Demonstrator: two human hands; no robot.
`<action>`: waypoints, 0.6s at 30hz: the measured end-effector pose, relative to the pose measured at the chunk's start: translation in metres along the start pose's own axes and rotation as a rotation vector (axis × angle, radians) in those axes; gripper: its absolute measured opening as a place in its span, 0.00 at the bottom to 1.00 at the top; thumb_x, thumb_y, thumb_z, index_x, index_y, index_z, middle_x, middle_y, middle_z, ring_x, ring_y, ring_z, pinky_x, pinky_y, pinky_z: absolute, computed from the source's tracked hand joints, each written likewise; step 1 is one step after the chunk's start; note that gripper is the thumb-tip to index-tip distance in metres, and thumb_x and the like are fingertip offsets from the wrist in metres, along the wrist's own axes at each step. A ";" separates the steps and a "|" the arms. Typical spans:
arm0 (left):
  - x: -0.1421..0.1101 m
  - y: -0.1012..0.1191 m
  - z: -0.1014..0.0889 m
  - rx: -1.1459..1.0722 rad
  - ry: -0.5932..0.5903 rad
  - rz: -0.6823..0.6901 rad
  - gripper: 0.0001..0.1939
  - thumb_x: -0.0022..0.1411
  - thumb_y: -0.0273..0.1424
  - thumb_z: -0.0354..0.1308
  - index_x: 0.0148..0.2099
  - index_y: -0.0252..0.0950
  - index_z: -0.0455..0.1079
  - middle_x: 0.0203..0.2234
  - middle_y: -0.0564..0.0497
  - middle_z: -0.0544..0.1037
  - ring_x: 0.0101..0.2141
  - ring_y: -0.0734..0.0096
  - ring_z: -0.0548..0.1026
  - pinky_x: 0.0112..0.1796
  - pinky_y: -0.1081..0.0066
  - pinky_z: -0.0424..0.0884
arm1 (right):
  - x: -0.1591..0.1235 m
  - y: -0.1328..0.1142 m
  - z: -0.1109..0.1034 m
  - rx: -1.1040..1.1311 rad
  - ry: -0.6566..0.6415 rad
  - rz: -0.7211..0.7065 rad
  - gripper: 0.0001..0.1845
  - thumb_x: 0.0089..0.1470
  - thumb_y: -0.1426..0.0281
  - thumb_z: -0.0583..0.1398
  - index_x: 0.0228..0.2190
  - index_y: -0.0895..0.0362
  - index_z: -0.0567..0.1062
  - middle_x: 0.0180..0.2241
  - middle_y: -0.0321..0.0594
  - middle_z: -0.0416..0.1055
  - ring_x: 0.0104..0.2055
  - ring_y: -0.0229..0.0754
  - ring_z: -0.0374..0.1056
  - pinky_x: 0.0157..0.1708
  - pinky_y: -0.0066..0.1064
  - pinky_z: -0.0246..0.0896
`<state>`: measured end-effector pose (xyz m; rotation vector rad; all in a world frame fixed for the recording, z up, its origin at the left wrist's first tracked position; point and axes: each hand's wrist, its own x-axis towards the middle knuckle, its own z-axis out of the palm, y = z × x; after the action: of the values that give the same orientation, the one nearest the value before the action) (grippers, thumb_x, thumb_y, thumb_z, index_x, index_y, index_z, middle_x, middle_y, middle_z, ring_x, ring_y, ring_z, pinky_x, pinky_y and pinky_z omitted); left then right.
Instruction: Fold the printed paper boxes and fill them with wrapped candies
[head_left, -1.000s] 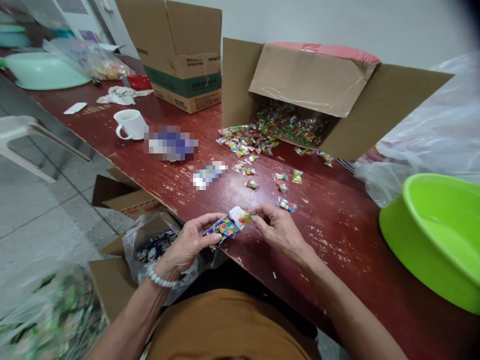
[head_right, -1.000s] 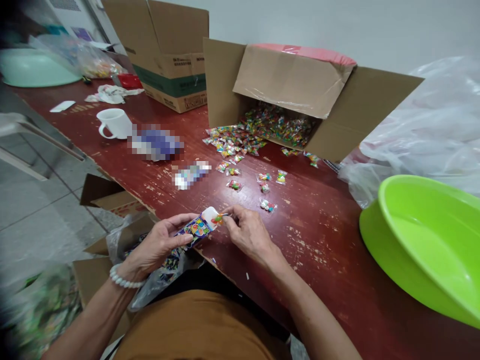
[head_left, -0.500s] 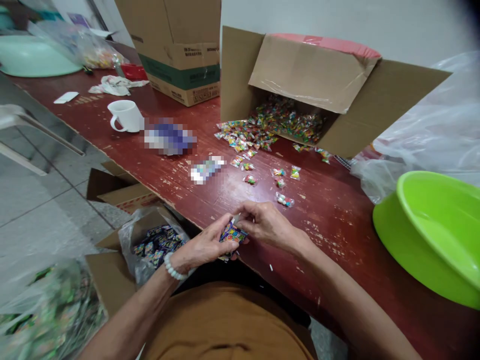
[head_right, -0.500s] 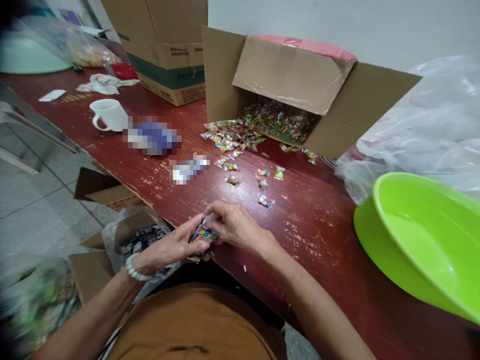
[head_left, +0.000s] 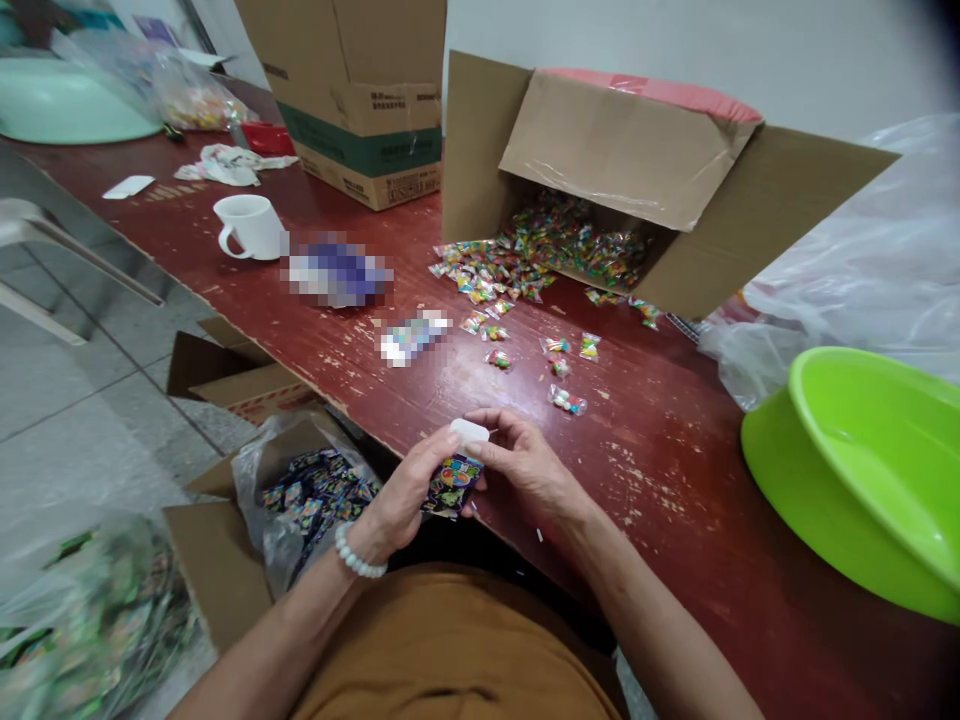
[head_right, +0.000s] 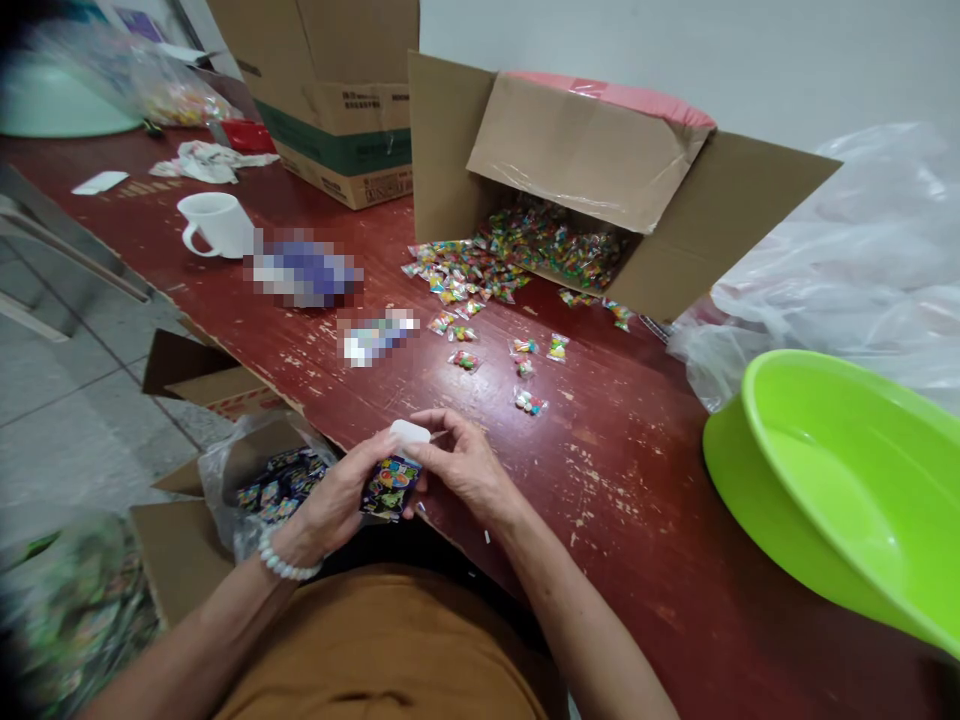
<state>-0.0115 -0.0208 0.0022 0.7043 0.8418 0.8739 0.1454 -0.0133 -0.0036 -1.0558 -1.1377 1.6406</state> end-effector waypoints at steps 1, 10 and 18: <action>0.000 -0.001 0.001 -0.003 0.026 0.037 0.19 0.59 0.45 0.63 0.42 0.33 0.74 0.25 0.49 0.79 0.21 0.70 0.75 0.22 0.73 0.73 | -0.001 0.001 0.003 -0.069 0.050 -0.079 0.14 0.53 0.59 0.66 0.39 0.53 0.75 0.29 0.34 0.72 0.20 0.34 0.65 0.23 0.29 0.63; 0.000 0.010 -0.003 -0.231 -0.085 -0.166 0.29 0.65 0.54 0.50 0.56 0.37 0.70 0.26 0.48 0.79 0.18 0.66 0.76 0.19 0.68 0.74 | -0.007 -0.004 0.001 -0.379 0.036 -0.293 0.10 0.59 0.62 0.62 0.33 0.55 0.80 0.30 0.39 0.76 0.29 0.39 0.71 0.34 0.33 0.69; 0.002 0.004 -0.002 -0.198 -0.068 -0.133 0.37 0.63 0.57 0.49 0.60 0.35 0.71 0.27 0.44 0.81 0.18 0.70 0.75 0.19 0.72 0.72 | 0.003 -0.002 0.016 -0.023 0.133 -0.077 0.12 0.48 0.62 0.69 0.24 0.56 0.75 0.19 0.33 0.70 0.16 0.34 0.62 0.16 0.28 0.64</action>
<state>-0.0144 -0.0165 0.0040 0.4967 0.7216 0.7967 0.1298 -0.0142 0.0019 -1.1057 -1.0984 1.4782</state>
